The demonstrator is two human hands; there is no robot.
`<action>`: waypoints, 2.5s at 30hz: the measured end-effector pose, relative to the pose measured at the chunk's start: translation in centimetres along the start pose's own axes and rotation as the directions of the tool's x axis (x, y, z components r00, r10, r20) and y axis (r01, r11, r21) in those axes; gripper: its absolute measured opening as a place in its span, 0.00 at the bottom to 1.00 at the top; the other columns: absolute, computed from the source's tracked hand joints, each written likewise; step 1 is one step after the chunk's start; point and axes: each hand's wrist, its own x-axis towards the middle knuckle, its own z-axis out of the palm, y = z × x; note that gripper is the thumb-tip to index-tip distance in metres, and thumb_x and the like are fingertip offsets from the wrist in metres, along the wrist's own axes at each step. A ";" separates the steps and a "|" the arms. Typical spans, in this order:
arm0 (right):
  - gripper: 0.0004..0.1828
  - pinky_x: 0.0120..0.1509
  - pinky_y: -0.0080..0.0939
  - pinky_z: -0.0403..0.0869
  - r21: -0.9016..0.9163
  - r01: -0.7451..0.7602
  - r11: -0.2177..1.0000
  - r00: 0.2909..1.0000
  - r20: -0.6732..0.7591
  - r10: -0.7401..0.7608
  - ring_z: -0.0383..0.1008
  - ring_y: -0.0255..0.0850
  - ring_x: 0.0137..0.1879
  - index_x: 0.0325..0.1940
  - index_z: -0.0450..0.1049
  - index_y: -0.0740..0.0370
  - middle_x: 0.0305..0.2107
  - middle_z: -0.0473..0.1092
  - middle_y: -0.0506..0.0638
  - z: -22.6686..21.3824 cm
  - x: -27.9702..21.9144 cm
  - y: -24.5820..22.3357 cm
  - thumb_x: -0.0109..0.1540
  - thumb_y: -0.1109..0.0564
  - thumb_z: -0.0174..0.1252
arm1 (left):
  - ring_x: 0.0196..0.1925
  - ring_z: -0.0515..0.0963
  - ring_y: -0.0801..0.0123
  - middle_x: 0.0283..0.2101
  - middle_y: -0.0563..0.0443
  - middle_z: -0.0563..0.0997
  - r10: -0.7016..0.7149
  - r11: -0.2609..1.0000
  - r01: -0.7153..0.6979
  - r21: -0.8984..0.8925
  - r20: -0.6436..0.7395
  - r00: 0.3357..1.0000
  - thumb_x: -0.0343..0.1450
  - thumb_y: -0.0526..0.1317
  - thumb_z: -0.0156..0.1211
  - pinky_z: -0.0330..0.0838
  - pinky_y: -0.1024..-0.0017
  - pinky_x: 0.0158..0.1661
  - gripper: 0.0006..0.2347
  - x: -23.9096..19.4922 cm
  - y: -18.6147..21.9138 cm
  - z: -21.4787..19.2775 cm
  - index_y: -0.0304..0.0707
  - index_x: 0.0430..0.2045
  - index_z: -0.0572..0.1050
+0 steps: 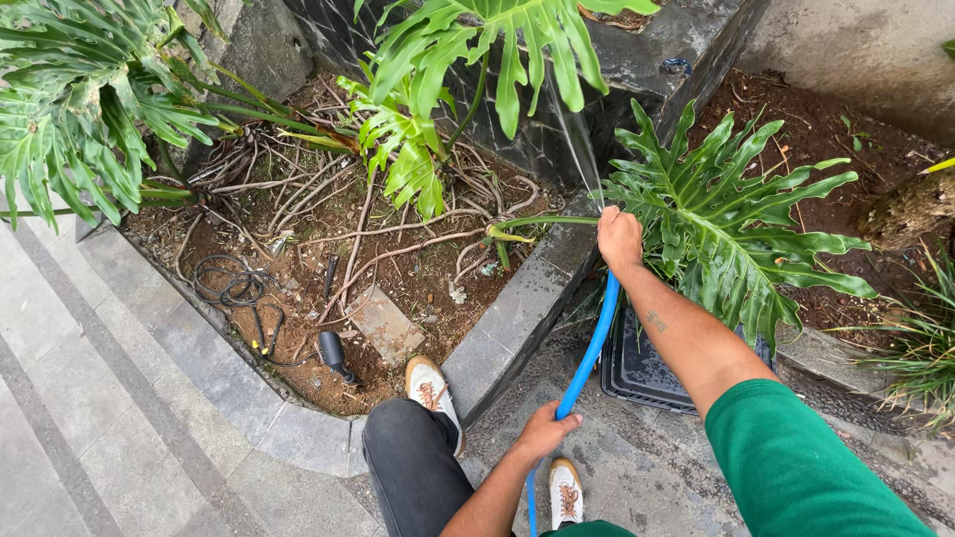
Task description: The person uses a blue garden hose to water plants in an outdoor planter. They direct the water stream onto the leaves and soil of several plants, including a large-leafed plant and grass-like foliage, while standing on a tiled patio.
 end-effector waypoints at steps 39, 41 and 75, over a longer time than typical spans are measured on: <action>0.26 0.14 0.43 0.60 0.482 -0.331 0.811 0.937 0.062 0.345 0.62 0.40 0.12 0.21 0.67 0.65 0.11 0.61 0.50 -1.2 0.0 -3.2 0.68 0.46 0.42 | 0.41 0.76 0.70 0.36 0.53 0.78 -0.006 1.000 0.006 -0.020 -0.015 1.000 0.70 0.46 0.64 0.69 0.68 0.48 0.13 -1.1 2.7 -1.2 0.39 0.39 0.75; 0.26 0.14 0.42 0.60 0.485 -0.339 0.806 0.933 0.066 0.353 0.62 0.40 0.12 0.21 0.66 0.65 0.10 0.61 0.50 -1.4 0.0 -3.4 0.68 0.46 0.42 | 0.42 0.76 0.70 0.36 0.52 0.79 -0.003 1.000 0.002 -0.028 -0.013 1.000 0.70 0.46 0.64 0.69 0.68 0.48 0.13 -1.2 2.7 -1.2 0.37 0.39 0.75; 0.22 0.15 0.42 0.58 0.503 -0.496 0.708 0.866 0.230 0.444 0.59 0.38 0.14 0.25 0.65 0.60 0.13 0.60 0.48 0.0 -0.1 -0.6 0.67 0.45 0.43 | 0.40 0.77 0.71 0.34 0.52 0.80 -0.010 1.000 0.010 0.005 -0.022 1.000 0.69 0.49 0.65 0.70 0.67 0.45 0.15 0.1 -0.5 -0.6 0.36 0.39 0.79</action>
